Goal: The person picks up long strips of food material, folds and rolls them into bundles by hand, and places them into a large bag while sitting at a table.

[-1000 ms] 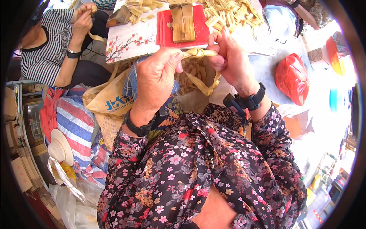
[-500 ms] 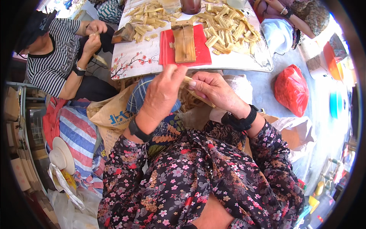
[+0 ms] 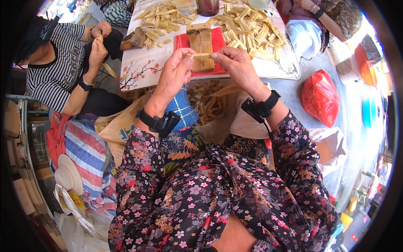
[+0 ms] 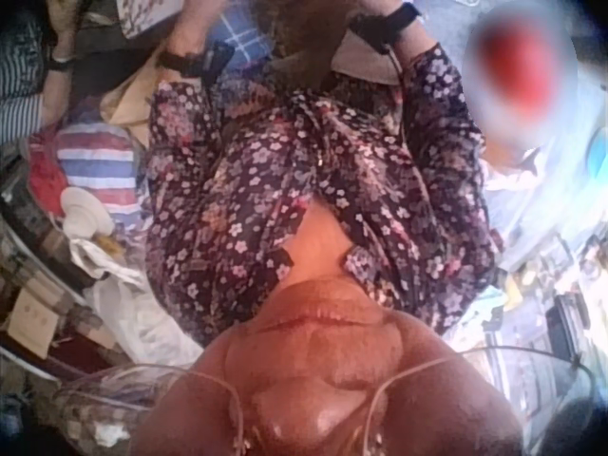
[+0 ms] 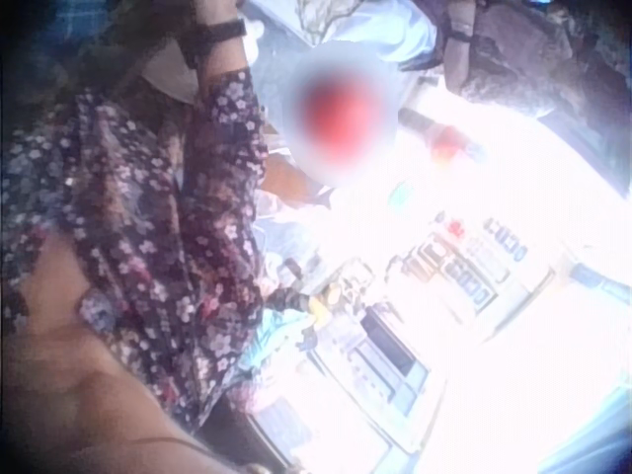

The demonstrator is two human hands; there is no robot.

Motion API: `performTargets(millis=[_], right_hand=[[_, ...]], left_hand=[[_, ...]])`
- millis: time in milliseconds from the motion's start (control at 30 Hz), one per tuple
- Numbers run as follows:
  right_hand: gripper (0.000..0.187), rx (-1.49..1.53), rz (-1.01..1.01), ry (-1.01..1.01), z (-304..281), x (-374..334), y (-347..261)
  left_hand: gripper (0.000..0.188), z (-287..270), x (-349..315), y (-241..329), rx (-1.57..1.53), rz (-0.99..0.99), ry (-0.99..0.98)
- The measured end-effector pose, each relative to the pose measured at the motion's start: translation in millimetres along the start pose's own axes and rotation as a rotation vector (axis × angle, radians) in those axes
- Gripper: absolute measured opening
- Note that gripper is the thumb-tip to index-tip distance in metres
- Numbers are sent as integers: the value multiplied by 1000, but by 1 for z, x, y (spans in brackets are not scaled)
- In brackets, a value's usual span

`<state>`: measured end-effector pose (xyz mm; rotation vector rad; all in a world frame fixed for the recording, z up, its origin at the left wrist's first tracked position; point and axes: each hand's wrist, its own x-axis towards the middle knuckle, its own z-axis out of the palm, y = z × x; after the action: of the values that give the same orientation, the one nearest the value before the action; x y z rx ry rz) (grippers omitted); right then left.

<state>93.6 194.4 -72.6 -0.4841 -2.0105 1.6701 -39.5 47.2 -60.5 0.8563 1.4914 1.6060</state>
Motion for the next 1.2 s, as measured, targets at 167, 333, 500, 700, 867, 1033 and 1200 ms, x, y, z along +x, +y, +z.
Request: performTargets(millis=[167,333,500,700,867,1033,1200], right_hand=[[30,-83,-62,44,2,21,3],[28,-309,-95,102,11,33,13],[28,-587,-95,133,3,17,22],[17,-442,-513,191,9,-34,-20],[20,-209,-694,6,42,-83,-26],[16,396,-29,-177,49,-93,-26],[21,21,-226,-6,44,-68,-23]], left_hand=[[15,-6,21,-2,364,115,97],[15,-20,48,-27,644,238,154],[17,-4,13,-6,893,51,221],[24,16,-46,-7,628,124,115],[30,32,-81,-37,-607,-278,-87],[18,30,-72,-27,-605,-301,-48],[16,46,-74,-13,-500,-397,-34]])
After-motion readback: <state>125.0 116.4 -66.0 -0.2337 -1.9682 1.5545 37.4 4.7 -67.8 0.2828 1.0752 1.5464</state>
